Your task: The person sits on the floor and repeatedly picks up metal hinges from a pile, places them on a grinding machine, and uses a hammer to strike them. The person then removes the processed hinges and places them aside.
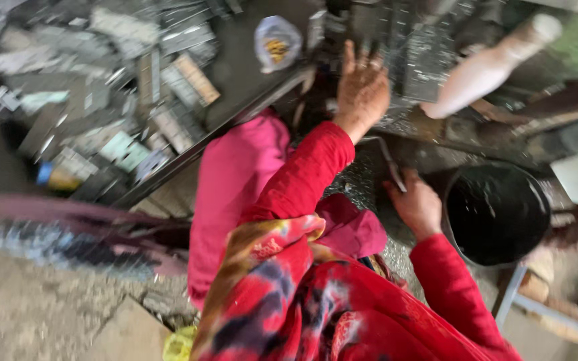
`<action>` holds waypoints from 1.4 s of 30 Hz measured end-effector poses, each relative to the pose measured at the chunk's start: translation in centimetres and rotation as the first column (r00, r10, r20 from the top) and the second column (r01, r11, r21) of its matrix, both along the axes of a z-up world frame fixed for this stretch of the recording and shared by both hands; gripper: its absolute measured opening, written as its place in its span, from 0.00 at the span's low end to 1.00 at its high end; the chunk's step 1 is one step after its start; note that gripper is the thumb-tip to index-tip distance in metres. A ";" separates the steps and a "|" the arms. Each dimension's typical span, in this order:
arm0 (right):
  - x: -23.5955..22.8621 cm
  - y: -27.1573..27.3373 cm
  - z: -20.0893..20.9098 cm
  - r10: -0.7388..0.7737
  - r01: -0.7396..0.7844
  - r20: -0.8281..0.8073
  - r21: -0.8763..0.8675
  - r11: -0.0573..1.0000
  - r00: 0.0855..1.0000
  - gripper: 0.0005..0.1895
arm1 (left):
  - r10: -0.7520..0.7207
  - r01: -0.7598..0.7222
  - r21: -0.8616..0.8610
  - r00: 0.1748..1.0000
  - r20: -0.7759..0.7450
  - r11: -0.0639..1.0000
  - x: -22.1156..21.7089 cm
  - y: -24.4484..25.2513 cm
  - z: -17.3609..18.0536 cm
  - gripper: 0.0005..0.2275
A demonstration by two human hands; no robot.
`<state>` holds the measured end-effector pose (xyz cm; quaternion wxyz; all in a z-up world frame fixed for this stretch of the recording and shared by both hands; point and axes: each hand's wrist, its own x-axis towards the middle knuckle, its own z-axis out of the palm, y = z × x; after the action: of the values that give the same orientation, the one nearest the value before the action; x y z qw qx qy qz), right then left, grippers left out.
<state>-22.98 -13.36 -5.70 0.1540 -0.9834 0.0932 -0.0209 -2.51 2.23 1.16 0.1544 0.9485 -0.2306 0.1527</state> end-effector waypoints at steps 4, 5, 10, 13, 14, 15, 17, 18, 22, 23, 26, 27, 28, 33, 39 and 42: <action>0.5 -0.8 4.9 0.058 -0.046 0.384 -0.040 0.998 0.922 0.20 | -0.086 0.097 -0.144 0.993 0.080 0.985 -3.2 6.3 -0.7 0.16; 1.0 -1.0 5.8 0.063 -0.066 0.487 -0.011 0.998 0.871 0.18 | -0.019 0.032 -0.157 0.996 0.089 0.987 -3.5 8.8 -0.7 0.13; 4.2 -2.1 7.2 0.169 -0.088 0.443 -0.197 0.976 0.881 0.10 | 0.536 -0.489 0.317 0.841 -0.076 0.813 -1.2 23.8 -0.2 0.07; 4.6 -2.7 7.1 0.183 -0.067 0.401 -0.286 0.956 0.898 0.09 | 0.735 -0.781 0.337 0.616 0.283 0.525 -0.5 26.5 -2.6 0.16; 5.0 -2.5 7.1 0.180 -0.051 0.392 -0.318 0.947 0.902 0.09 | 0.726 -0.843 0.269 0.538 0.428 0.466 0.0 26.8 -3.2 0.21; 4.9 -2.3 7.4 0.163 -0.025 0.376 -0.347 0.938 0.912 0.09 | 0.730 -0.846 0.263 0.532 0.428 0.463 0.5 26.5 -3.7 0.18; 4.8 -1.9 7.7 0.140 0.002 0.363 -0.366 0.931 0.921 0.10 | 0.726 -0.815 0.233 0.579 0.371 0.531 1.2 25.5 -4.7 0.14; 4.6 -1.8 7.8 0.135 0.004 0.362 -0.358 0.934 0.922 0.10 | 0.710 -0.773 0.205 0.633 0.309 0.600 1.2 25.3 -5.2 0.12; 5.1 -1.4 7.9 0.137 0.022 0.365 -0.399 0.917 0.921 0.12 | 0.653 -0.664 0.004 0.736 0.178 0.748 0.7 26.4 -5.6 0.09; 5.1 -1.4 7.7 0.136 0.022 0.363 -0.400 0.916 0.922 0.13 | 0.651 -0.652 -0.050 0.744 0.151 0.756 0.2 27.0 -5.5 0.10; 4.5 -1.6 7.4 0.125 0.007 0.342 -0.360 0.933 0.931 0.13 | 0.640 -0.627 -0.130 0.760 0.116 0.768 -1.4 27.9 -4.7 0.14; 4.5 -1.6 7.3 0.127 0.004 0.340 -0.360 0.933 0.932 0.14 | 0.637 -0.622 -0.143 0.763 0.114 0.770 -1.9 28.0 -4.3 0.16; 4.5 -1.6 7.3 0.120 0.005 0.334 -0.350 0.937 0.935 0.14 | 0.587 -0.563 -0.203 0.806 0.079 0.801 -2.2 28.2 -3.9 0.18; 4.9 -1.0 7.7 0.114 0.023 0.352 -0.362 0.932 0.929 0.13 | 0.486 -0.511 -0.264 0.860 -0.156 0.818 -2.7 28.0 -2.7 0.18; 4.8 0.6 9.8 0.118 0.027 0.355 -0.377 0.926 0.927 0.13 | 0.389 -0.347 -0.299 0.917 0.093 0.889 -2.1 23.9 1.2 0.07; 4.0 0.7 10.1 0.062 0.061 0.298 -0.387 0.920 0.953 0.16 | 0.200 -0.200 -0.252 0.979 -0.027 0.947 -2.0 18.3 3.0 0.07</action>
<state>-19.00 -12.63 4.40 -0.0330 -0.9792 0.0621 -0.1903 -4.46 20.55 4.15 0.2582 0.9395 -0.1118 0.1953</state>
